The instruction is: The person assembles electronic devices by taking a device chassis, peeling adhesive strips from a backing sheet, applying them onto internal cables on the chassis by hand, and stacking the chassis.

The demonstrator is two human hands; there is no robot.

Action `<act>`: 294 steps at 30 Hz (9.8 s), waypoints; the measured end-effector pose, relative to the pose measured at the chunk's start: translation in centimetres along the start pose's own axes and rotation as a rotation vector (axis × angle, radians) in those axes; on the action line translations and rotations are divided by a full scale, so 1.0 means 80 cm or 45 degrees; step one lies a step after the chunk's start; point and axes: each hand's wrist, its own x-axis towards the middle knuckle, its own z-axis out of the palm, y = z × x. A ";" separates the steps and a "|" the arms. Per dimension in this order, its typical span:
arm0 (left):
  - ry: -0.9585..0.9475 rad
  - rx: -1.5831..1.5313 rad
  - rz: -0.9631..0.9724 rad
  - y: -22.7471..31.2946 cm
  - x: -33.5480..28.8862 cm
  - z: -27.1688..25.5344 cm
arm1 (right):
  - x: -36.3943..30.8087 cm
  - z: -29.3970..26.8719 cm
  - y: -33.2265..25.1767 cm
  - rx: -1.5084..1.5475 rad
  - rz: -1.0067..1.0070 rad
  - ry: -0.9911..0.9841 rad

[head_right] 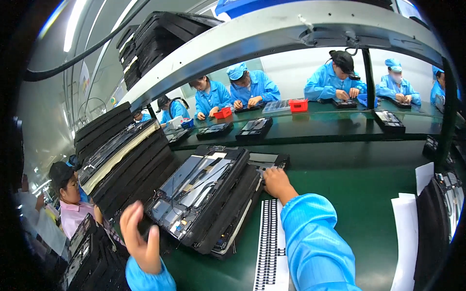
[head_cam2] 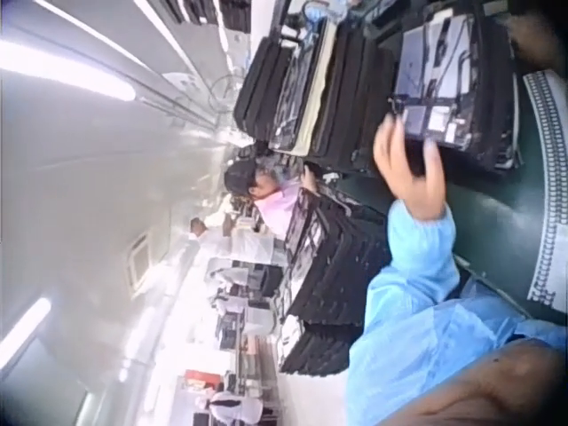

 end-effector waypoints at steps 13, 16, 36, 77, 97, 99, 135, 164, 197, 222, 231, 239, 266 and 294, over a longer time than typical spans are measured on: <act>0.141 -1.149 -1.066 -0.042 -0.096 0.053 | -0.105 -0.089 0.091 -0.116 0.248 -0.050; 0.108 -1.115 -1.094 -0.039 -0.091 0.056 | -0.143 -0.122 0.116 -0.161 0.267 -0.123; -0.618 -0.072 -0.661 0.027 -0.027 0.377 | -0.134 -0.127 0.109 0.387 0.887 0.093; -1.405 -0.521 0.338 0.055 -0.139 0.052 | -0.345 -0.362 0.032 1.295 1.736 0.157; -1.237 -0.537 0.455 0.034 -0.106 0.132 | -0.154 -0.237 -0.177 0.127 0.400 -0.090; -1.240 -0.573 0.468 0.034 -0.104 0.134 | -0.153 -0.232 -0.177 0.160 0.493 -0.109; -0.932 -1.218 0.834 0.127 -0.101 0.167 | -0.271 -0.357 -0.103 0.864 1.178 -0.151; -0.964 -1.060 1.014 0.155 -0.109 0.169 | -0.280 -0.368 -0.098 0.779 1.076 -0.169; -1.664 -0.951 0.619 0.046 -0.102 0.089 | -0.260 -0.358 -0.273 0.515 0.724 -0.105; -1.703 -0.685 0.779 0.066 -0.102 0.070 | -0.297 -0.382 -0.212 0.836 0.876 0.050; -1.697 -0.958 0.747 0.087 -0.111 0.086 | -0.293 -0.367 -0.245 0.717 0.913 -0.096; -1.633 -0.899 0.792 0.081 -0.113 0.084 | -0.280 -0.346 -0.268 0.524 0.828 -0.077; -1.143 -1.176 1.085 0.221 -0.093 0.202 | -0.351 -0.380 -0.054 0.907 1.348 0.185; -1.240 -1.044 1.157 0.255 -0.102 0.205 | -0.358 -0.396 -0.043 0.788 1.327 0.183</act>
